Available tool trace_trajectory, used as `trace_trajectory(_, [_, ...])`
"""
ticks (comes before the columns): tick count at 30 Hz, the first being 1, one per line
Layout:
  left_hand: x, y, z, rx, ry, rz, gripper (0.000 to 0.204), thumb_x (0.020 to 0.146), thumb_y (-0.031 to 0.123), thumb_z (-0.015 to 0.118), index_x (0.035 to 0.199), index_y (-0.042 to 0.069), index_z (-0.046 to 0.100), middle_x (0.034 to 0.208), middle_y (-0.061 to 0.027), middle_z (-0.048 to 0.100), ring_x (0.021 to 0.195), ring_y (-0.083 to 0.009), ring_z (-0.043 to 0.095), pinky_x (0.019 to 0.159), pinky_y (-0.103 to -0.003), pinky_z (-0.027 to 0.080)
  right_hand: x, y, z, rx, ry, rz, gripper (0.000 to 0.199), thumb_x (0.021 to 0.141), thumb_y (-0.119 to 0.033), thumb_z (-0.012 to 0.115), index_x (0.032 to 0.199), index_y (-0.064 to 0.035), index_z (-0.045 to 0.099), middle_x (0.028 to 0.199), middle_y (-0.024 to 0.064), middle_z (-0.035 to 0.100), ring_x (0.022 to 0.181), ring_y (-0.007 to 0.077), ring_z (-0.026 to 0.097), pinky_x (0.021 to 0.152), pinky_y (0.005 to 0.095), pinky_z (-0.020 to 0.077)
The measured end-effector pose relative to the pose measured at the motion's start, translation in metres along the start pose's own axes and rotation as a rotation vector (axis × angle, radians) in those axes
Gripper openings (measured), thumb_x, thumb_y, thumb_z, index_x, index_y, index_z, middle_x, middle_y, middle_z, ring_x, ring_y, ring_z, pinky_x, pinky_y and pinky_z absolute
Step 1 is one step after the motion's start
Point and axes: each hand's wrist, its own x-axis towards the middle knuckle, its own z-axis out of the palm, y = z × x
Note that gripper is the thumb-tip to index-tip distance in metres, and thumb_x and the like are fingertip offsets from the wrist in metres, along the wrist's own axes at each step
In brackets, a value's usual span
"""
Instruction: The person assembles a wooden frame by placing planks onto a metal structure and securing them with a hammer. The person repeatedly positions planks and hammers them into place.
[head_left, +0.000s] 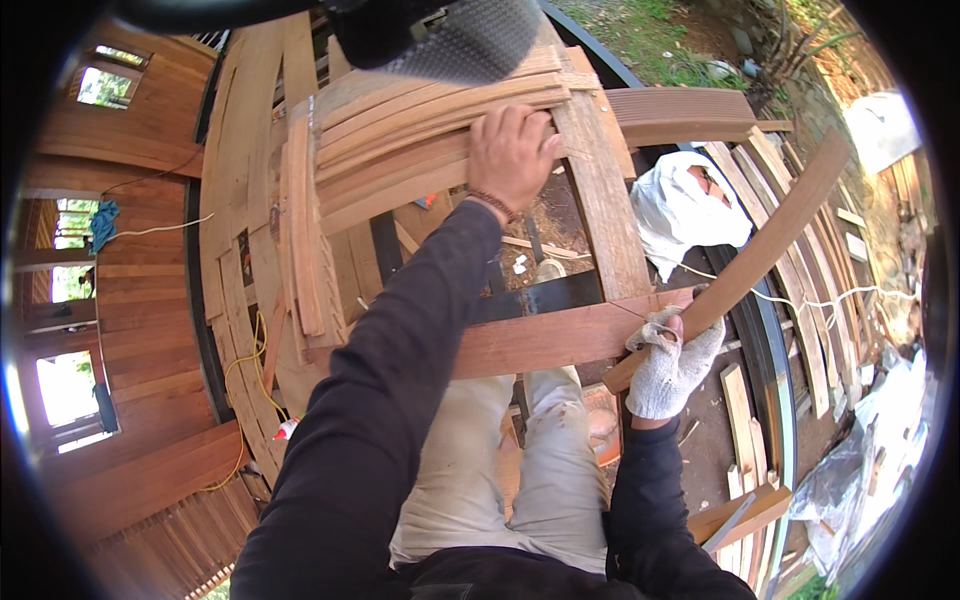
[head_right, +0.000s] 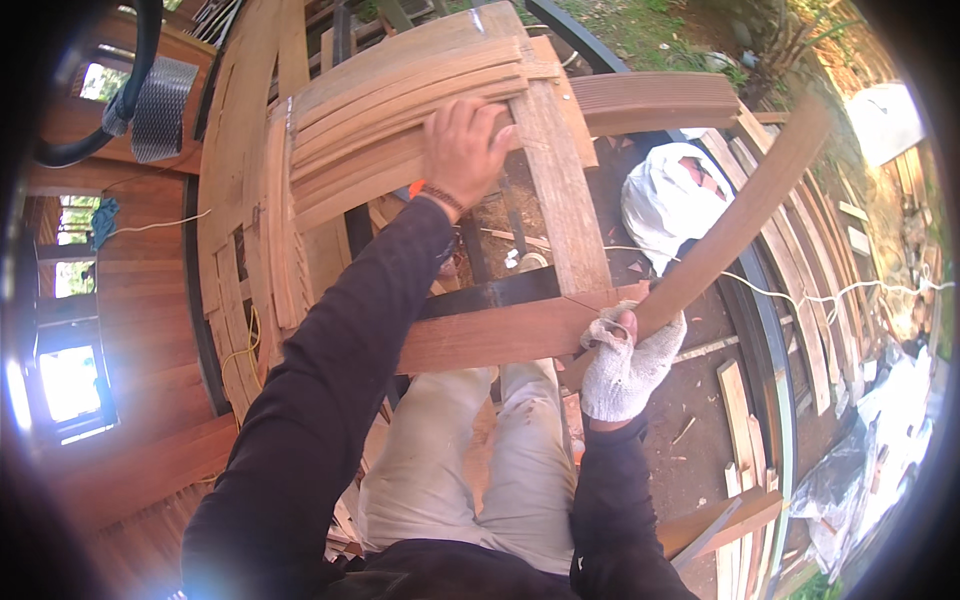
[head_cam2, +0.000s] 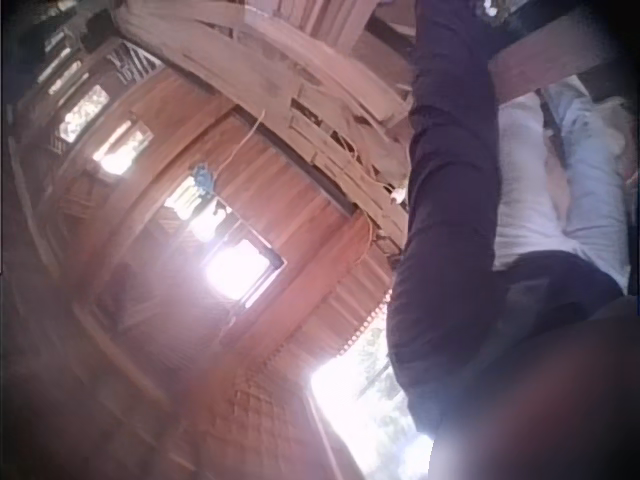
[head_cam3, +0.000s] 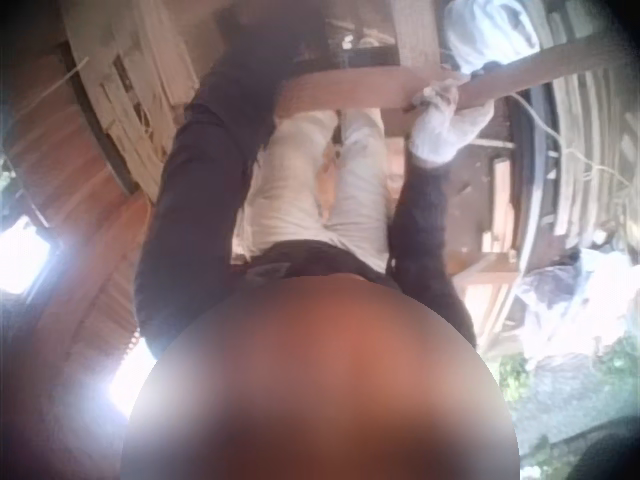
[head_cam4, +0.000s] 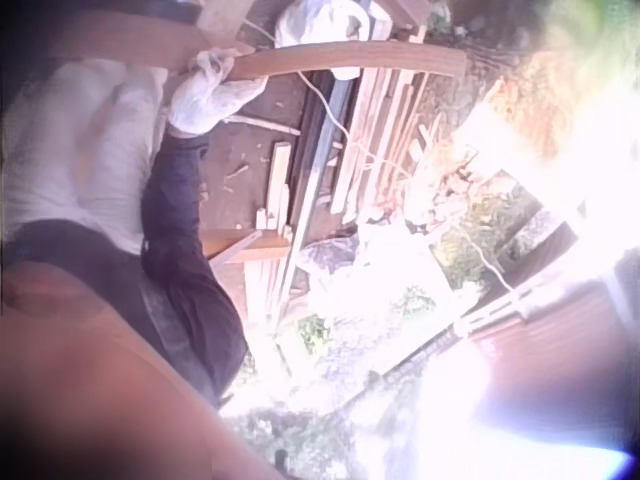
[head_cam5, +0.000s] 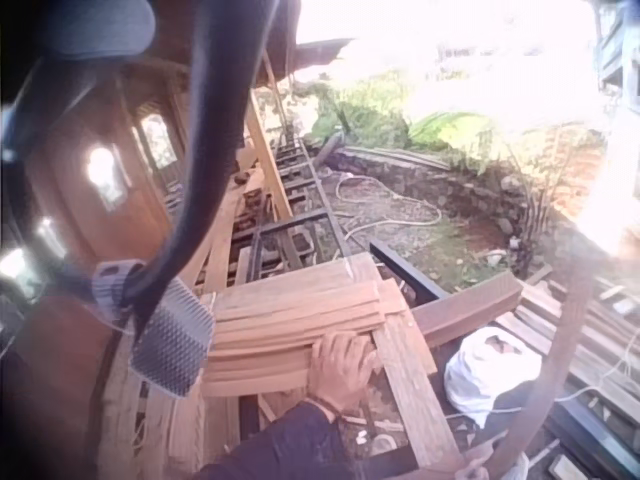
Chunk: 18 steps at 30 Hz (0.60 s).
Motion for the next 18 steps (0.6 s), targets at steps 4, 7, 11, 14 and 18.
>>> trace_trajectory(4, [-0.016,-0.015,-0.016,-0.111,-0.227,-0.051,0.043,0.091,0.043,0.076,0.117,0.009,0.071,0.109,-0.0107,0.07,0.109,-0.0329,0.063,0.095,-0.046,0.048,-0.001,0.003,-0.002,0.076,0.012,0.024,0.053,0.105,0.0,0.056,0.152,-0.0126,0.032,0.101,0.0082,0.054,0.077,0.0128,0.057,0.065,0.0281,0.053])
trace_trajectory(7, [0.014,-0.009,-0.028,-0.209,-0.557,-0.229,0.055,0.09,0.049,0.078,0.121,0.004,0.072,0.117,-0.0186,0.073,0.113,-0.0381,0.067,0.096,-0.047,0.053,0.002,0.0,-0.002,0.048,0.016,0.004,0.053,0.105,0.0,0.056,0.151,-0.0119,0.032,0.1,0.008,0.054,0.077,0.0129,0.057,0.065,0.0279,0.0529])
trace_trajectory(11, [0.035,-0.015,-0.035,-0.168,-0.751,-0.248,0.065,0.09,0.051,0.079,0.13,0.001,0.07,0.123,-0.0261,0.073,0.118,-0.0409,0.069,0.103,-0.045,0.054,0.003,0.001,-0.002,0.08,0.014,0.023,0.052,0.106,-0.001,0.056,0.15,-0.0111,0.033,0.1,0.0081,0.055,0.076,0.0132,0.057,0.063,0.028,0.0527])
trace_trajectory(14, [0.031,-0.013,-0.038,-0.143,-0.792,-0.237,0.064,0.089,0.049,0.08,0.13,0.001,0.071,0.121,-0.0262,0.073,0.116,-0.0408,0.07,0.102,-0.046,0.054,-0.007,0.002,-0.003,0.07,0.019,0.025,0.051,0.105,-0.001,0.057,0.15,-0.0105,0.033,0.1,0.0087,0.056,0.075,0.0135,0.058,0.063,0.0283,0.0528])
trace_trajectory(18, [0.034,-0.002,-0.044,-0.072,-0.808,-0.244,0.061,0.09,0.049,0.079,0.131,0.004,0.071,0.12,-0.0245,0.074,0.115,-0.0397,0.07,0.099,-0.047,0.055,-0.008,0.0,0.0,0.03,0.035,0.002,0.051,0.105,-0.001,0.058,0.149,-0.0092,0.033,0.101,0.0095,0.057,0.075,0.0139,0.058,0.064,0.0289,0.053])
